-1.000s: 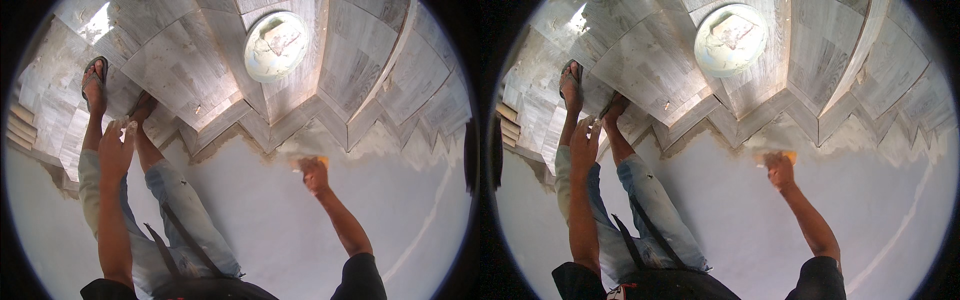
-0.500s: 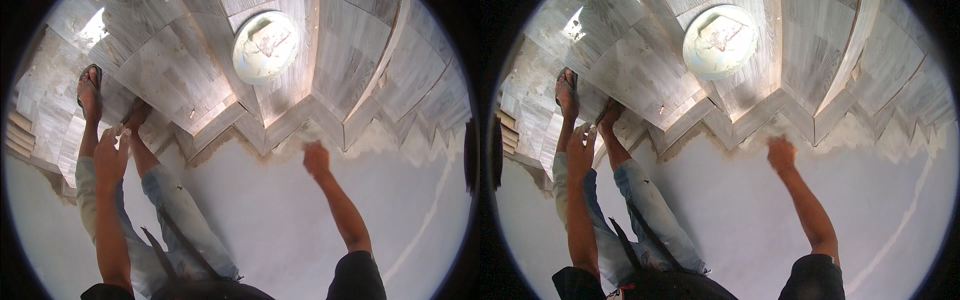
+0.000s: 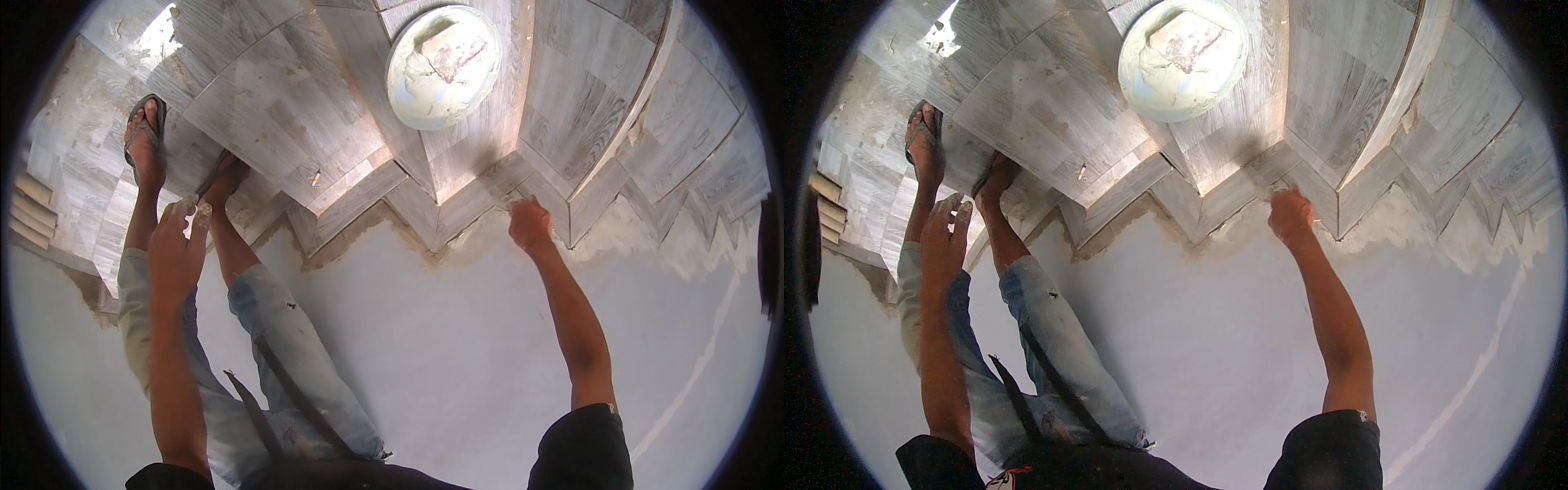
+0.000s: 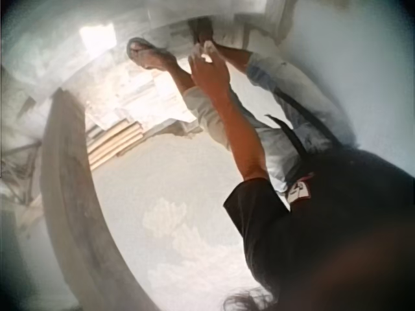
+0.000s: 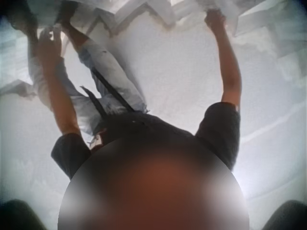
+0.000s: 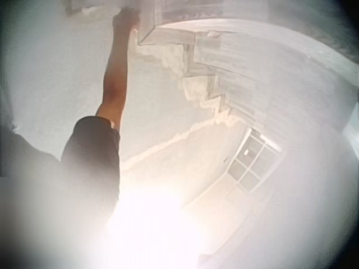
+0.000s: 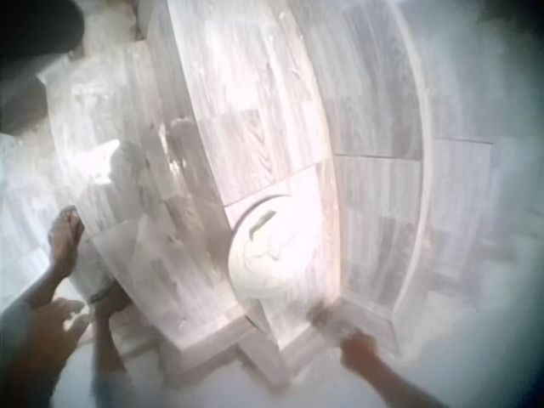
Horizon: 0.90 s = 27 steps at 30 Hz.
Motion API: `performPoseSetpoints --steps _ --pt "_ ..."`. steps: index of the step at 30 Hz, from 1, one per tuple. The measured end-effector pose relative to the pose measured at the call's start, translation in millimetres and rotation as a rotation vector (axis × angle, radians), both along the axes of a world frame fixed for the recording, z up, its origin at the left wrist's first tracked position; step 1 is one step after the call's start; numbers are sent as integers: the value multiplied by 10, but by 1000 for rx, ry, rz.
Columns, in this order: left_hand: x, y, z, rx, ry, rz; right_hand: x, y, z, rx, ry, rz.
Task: The person applies grout to the joints between tiles on a staircase using a small trowel and a bucket. They scoop grout from the bucket, spread it into the gaps, and smooth the surface while moving down the stairs.
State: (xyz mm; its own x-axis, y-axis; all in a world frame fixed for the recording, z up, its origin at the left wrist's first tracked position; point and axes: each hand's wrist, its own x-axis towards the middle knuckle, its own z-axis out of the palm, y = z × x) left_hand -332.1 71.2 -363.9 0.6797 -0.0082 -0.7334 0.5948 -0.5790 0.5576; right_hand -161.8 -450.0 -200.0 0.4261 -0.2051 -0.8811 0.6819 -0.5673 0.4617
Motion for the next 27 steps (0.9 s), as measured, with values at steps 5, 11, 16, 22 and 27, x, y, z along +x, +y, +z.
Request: performPoseSetpoints --steps 5,11,16,22,27 --pt "11 -20 34 -7 4 57 -330 249 -3 101 83 -34" --pt "4 6 41 -8 -15 92 -605 448 50 195 190 -112" --pt "51 28 51 -5 14 89 -665 599 83 174 353 -166" --pt "11 31 -4 -16 -96 115 -333 446 45 378 344 11" --pt "62 8 37 12 -42 106 -472 199 132 589 319 47"
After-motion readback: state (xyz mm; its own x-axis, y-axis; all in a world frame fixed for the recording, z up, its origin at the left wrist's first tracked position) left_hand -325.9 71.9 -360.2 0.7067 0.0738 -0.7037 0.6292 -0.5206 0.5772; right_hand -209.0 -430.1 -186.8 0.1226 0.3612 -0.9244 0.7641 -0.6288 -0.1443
